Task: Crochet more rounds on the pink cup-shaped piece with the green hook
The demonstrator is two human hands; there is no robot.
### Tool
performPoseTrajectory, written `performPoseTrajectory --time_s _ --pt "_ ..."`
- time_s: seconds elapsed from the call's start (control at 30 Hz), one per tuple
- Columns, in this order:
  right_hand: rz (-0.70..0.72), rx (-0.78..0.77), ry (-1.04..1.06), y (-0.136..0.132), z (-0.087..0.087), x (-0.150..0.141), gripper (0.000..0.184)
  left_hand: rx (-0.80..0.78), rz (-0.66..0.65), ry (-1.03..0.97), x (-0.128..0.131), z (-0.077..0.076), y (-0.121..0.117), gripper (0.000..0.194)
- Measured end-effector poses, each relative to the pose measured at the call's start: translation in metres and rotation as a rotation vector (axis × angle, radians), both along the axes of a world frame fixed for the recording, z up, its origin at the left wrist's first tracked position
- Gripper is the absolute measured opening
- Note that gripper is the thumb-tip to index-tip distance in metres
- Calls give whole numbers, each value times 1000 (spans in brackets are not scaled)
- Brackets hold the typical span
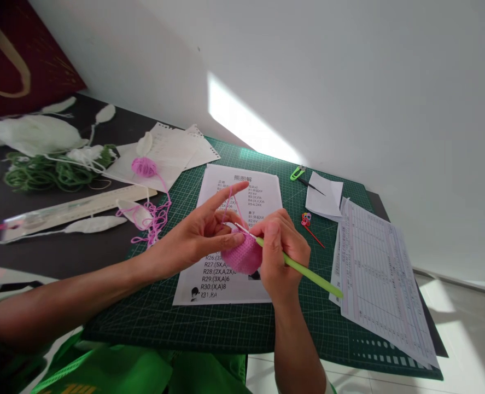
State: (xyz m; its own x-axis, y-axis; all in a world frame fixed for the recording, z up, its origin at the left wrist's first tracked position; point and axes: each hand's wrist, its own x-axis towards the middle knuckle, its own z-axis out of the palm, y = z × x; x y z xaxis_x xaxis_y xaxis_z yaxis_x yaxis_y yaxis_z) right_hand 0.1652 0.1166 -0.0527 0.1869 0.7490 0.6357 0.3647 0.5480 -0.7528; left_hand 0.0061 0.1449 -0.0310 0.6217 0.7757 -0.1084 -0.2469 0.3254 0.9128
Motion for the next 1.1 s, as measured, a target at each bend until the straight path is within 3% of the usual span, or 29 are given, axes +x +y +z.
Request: performPoseTrajectory --time_s 0.47,0.63,1.1 --pt "14 -29 -89 -4 6 4 36 -173 -56 -133 0 0 3 82" --pt "11 72 -94 -3 3 3 37 -201 -48 -134 1 1 3 77" --pt "354 -73 -119 -3 10 28 41 -189 -153 -63 -7 5 8 72"
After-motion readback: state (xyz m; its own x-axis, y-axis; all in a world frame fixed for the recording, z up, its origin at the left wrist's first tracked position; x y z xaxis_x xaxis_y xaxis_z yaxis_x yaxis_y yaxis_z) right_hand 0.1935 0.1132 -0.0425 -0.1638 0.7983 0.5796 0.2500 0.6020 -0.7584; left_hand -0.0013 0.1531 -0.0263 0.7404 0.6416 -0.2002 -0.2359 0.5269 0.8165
